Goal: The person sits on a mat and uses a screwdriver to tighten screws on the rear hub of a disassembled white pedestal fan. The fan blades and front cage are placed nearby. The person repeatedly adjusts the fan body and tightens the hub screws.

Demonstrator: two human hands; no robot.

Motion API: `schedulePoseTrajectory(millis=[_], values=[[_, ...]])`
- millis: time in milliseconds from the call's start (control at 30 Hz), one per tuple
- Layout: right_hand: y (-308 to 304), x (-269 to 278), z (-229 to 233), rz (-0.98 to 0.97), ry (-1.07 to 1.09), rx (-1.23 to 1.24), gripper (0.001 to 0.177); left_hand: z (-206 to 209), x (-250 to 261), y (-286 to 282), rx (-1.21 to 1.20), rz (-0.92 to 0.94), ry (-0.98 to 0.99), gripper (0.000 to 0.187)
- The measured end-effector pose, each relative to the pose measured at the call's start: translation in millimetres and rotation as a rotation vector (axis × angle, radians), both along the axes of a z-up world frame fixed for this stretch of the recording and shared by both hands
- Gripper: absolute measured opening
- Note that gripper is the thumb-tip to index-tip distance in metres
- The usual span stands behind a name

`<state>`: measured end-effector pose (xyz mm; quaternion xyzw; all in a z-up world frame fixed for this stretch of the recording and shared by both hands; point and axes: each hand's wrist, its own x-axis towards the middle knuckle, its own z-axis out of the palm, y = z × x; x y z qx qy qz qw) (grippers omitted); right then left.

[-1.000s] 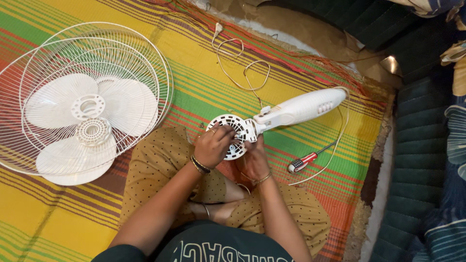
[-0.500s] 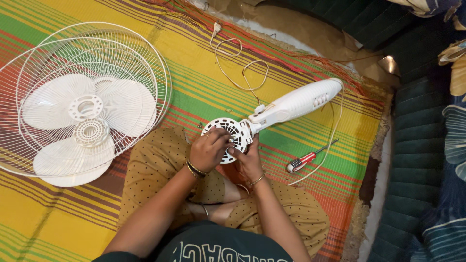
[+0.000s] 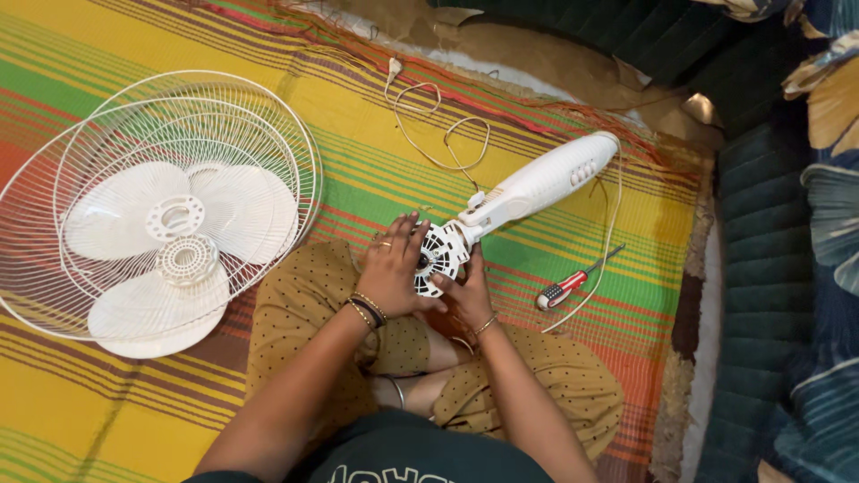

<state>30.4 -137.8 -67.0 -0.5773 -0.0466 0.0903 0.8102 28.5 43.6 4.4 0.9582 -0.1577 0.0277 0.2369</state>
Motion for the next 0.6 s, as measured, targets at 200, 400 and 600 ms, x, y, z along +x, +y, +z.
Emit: schedulePoseTrajectory(millis=[200, 400, 600], values=[[5, -8, -30, -0.046, 0.033, 0.065, 0.122, -12, -4, 1, -0.059, 0.022, -0.152, 0.125], [11, -3, -77, 0.051, -0.081, 0.035, 0.112, -16, -7, 5, -0.074, 0.008, -0.188, 0.12], [6, -9, -54, 0.067, 0.059, 0.03, 0.109, -17, -9, 6, -0.038, -0.005, -0.21, 0.116]])
